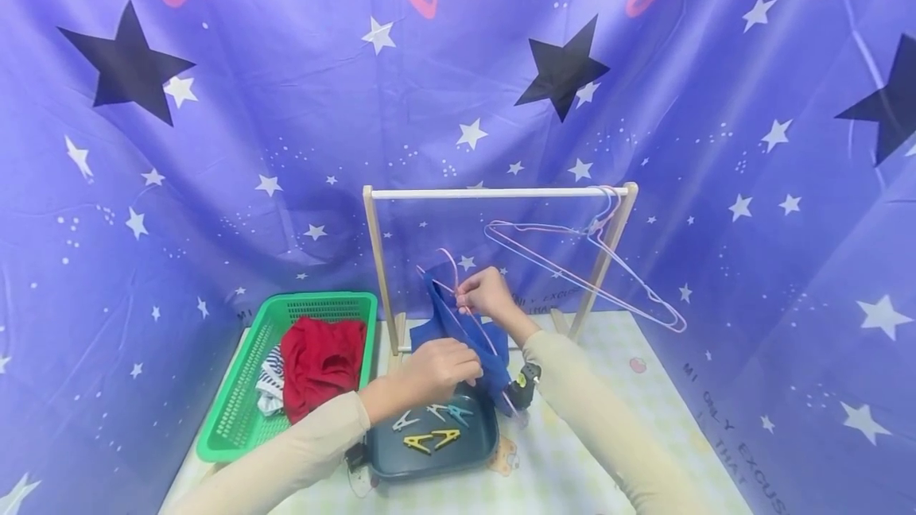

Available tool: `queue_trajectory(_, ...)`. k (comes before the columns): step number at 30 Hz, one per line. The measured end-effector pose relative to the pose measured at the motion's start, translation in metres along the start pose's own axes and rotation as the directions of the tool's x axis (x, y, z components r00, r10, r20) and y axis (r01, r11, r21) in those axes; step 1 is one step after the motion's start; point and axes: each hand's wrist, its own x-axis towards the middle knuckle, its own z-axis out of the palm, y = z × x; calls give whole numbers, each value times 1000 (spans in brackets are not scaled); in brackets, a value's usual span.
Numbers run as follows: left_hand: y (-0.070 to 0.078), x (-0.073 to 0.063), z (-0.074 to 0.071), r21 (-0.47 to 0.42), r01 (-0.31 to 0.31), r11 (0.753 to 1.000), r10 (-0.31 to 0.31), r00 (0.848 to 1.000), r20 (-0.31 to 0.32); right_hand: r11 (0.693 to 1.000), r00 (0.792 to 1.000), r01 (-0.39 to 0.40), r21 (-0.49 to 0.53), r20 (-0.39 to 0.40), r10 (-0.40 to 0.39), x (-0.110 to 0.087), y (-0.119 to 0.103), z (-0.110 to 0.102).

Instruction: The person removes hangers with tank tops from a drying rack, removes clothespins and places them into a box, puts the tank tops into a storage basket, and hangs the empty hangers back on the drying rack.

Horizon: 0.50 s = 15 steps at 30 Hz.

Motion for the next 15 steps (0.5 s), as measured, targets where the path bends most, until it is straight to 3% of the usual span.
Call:
queue_trajectory(9,-27,-20,1,7,132,991,-132,990,-40,993,999,48,-105,-8,-49,-3,-3,-5)
queue_trajectory(15,-46,-35,2,-66,279,958,-280,960,-1,950,986,155,-270,-10,-164,0,-5,-10)
